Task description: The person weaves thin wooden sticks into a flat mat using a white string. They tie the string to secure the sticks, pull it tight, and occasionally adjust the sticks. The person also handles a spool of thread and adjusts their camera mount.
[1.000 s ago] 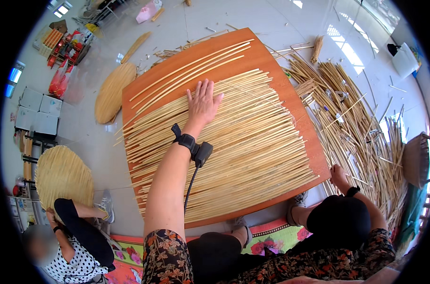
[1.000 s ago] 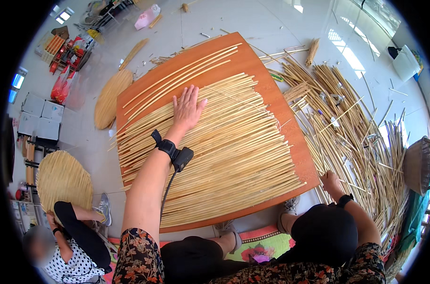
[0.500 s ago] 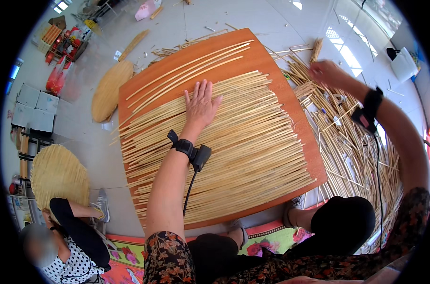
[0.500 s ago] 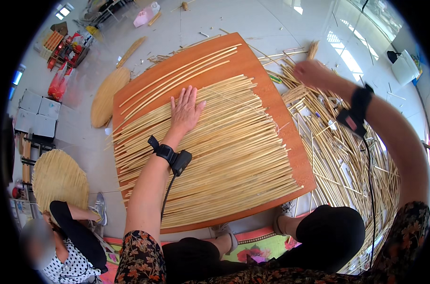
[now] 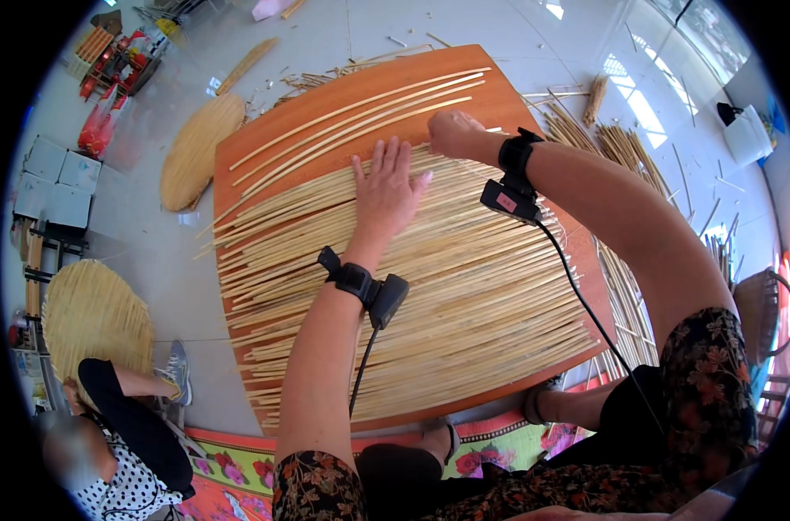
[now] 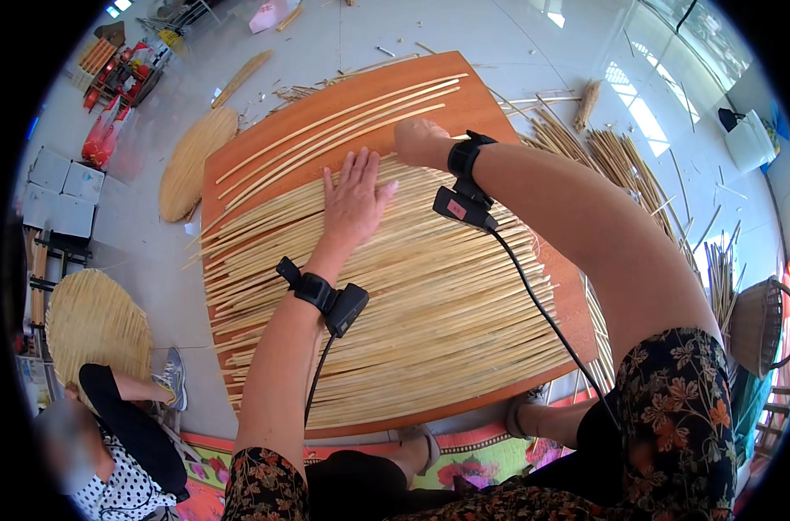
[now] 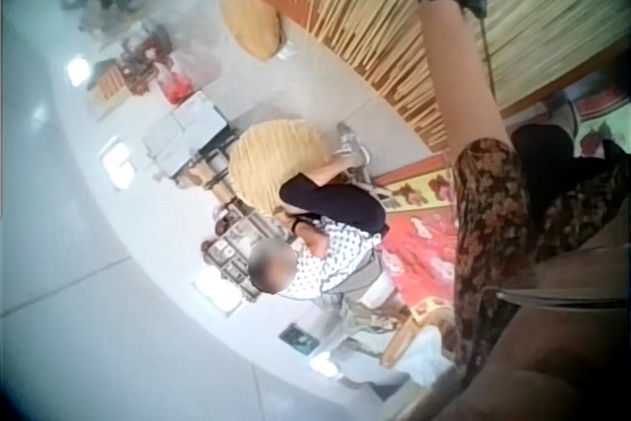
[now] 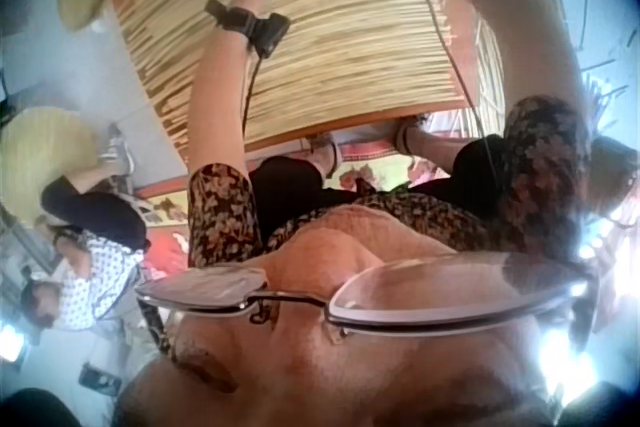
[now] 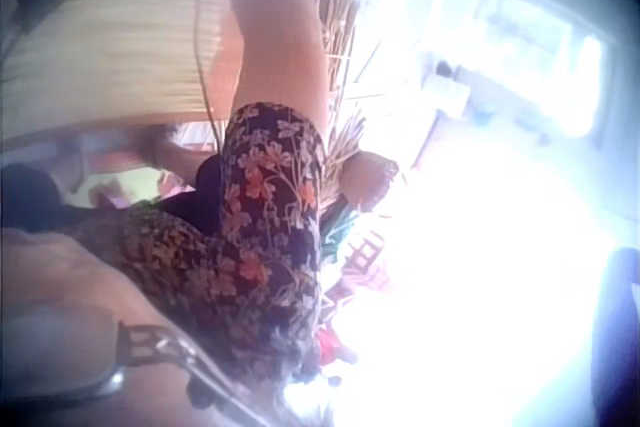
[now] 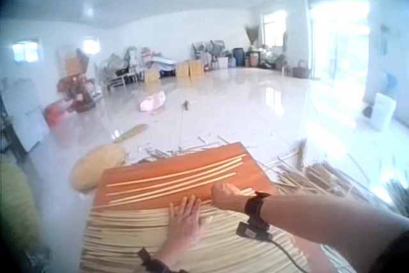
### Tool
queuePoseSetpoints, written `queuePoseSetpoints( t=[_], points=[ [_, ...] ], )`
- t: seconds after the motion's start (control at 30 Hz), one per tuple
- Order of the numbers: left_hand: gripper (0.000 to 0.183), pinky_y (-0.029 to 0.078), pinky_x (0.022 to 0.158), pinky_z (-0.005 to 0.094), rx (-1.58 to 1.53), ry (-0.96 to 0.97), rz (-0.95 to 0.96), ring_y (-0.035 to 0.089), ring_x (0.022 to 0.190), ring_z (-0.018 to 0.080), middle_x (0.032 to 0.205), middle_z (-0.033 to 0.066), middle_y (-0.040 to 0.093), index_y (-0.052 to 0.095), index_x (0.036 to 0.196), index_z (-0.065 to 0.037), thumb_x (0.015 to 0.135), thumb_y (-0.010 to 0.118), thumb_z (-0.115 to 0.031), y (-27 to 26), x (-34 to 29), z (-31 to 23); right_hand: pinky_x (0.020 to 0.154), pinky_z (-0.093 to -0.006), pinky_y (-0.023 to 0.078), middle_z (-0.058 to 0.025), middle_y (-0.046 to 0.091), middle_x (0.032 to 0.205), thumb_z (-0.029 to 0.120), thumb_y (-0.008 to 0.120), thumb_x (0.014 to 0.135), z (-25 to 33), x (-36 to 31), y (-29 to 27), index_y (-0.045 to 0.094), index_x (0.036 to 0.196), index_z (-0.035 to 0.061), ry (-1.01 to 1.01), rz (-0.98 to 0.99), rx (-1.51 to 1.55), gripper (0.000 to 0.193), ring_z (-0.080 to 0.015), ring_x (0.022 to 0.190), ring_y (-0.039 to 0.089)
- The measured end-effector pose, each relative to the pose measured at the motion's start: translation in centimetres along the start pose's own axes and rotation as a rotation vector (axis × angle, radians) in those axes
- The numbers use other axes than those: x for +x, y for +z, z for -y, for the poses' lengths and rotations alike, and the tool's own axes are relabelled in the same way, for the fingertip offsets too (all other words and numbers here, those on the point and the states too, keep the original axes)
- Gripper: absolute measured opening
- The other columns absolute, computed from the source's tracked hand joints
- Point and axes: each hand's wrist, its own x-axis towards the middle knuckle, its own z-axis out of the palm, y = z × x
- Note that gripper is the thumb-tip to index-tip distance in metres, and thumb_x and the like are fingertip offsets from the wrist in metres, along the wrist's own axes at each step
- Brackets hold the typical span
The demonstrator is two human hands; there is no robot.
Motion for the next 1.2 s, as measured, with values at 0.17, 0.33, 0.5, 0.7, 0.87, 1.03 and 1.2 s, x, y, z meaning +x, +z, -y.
queuePoseSetpoints(
  t=[0.17,0.33,0.5,0.7,0.87,1.03,1.2],
  points=[
    [0.068,0.008,0.121,0.0568,0.034,-0.03,0.012,0.02,0.151,0.0258,0.161,0.0087,0.028,0.032,0.154,-0.014,0.102,0.032,-0.057,-0.6,-1.4,1.7,0.056,-0.0363,0.058,-0.0209,0.069,0.096,0.01,0.066,0.088,4.1,1.0,-2.6,0.066,0.084,-0.0065,0.344,0.395,0.566,0.016,-0.0242,0.069,0.072],
    [0.068,0.008,0.121,0.0573,0.014,-0.021,0.021,0.02,0.151,0.0262,0.161,0.0091,0.028,0.031,0.154,-0.015,0.101,0.034,-0.057,-0.3,-0.5,0.5,0.045,-0.0328,0.056,-0.0126,0.06,0.066,0.001,0.062,0.086,2.2,0.8,-2.8,0.062,0.075,-0.0044,0.368,0.373,0.736,0.012,-0.0204,0.056,0.065],
    [0.066,0.009,0.12,0.0586,-0.022,-0.018,-0.012,0.022,0.15,0.0283,0.16,0.0109,0.03,0.033,0.154,-0.016,0.101,0.039,-0.055,-0.1,-0.5,0.7,0.039,-0.0289,0.043,-0.004,0.047,0.054,0.001,0.068,0.081,1.2,1.4,-3.3,0.059,0.065,-0.0011,0.345,0.496,0.686,0.018,-0.0156,0.046,0.05],
    [0.061,0.01,0.119,0.0613,-0.047,-0.009,0.007,0.023,0.149,0.031,0.159,0.0129,0.032,0.039,0.149,-0.017,0.1,0.046,-0.051,-0.8,-1.0,1.1,0.035,-0.0298,0.031,-0.0058,0.047,0.052,-0.003,0.068,0.076,1.4,2.4,-1.1,0.066,0.069,-0.0034,0.359,0.33,0.985,0.007,-0.0143,0.042,0.043],
    [0.059,0.01,0.119,0.0617,-0.059,0.045,-0.032,0.022,0.15,0.0313,0.158,0.0134,0.032,0.041,0.148,-0.016,0.099,0.048,-0.05,-0.3,-0.4,0.3,0.036,-0.0332,0.032,-0.0097,0.052,0.053,-0.003,0.067,0.075,-0.5,3.9,0.9,0.068,0.069,-0.0051,0.458,0.19,0.934,0.006,-0.0164,0.041,0.045],
    [0.06,0.009,0.119,0.0612,-0.048,0.026,-0.013,0.022,0.15,0.0305,0.159,0.0127,0.033,0.041,0.148,-0.017,0.099,0.046,-0.051,-0.5,-0.9,0.9,0.036,-0.0328,0.033,-0.0106,0.053,0.054,0.0,0.068,0.076,0.5,2.9,-0.4,0.068,0.07,-0.0065,0.42,0.265,1.033,0.009,-0.0168,0.04,0.046],
    [0.059,0.009,0.119,0.061,-0.05,0.009,0.008,0.023,0.149,0.0299,0.158,0.0124,0.033,0.041,0.148,-0.017,0.1,0.044,-0.051,-0.6,-0.6,0.5,0.037,-0.028,0.034,-0.0085,0.055,0.058,0.005,0.066,0.083,-0.2,1.8,-1.6,0.068,0.076,-0.0063,0.404,0.329,1.006,0.013,-0.014,0.04,0.042]
  ],
)
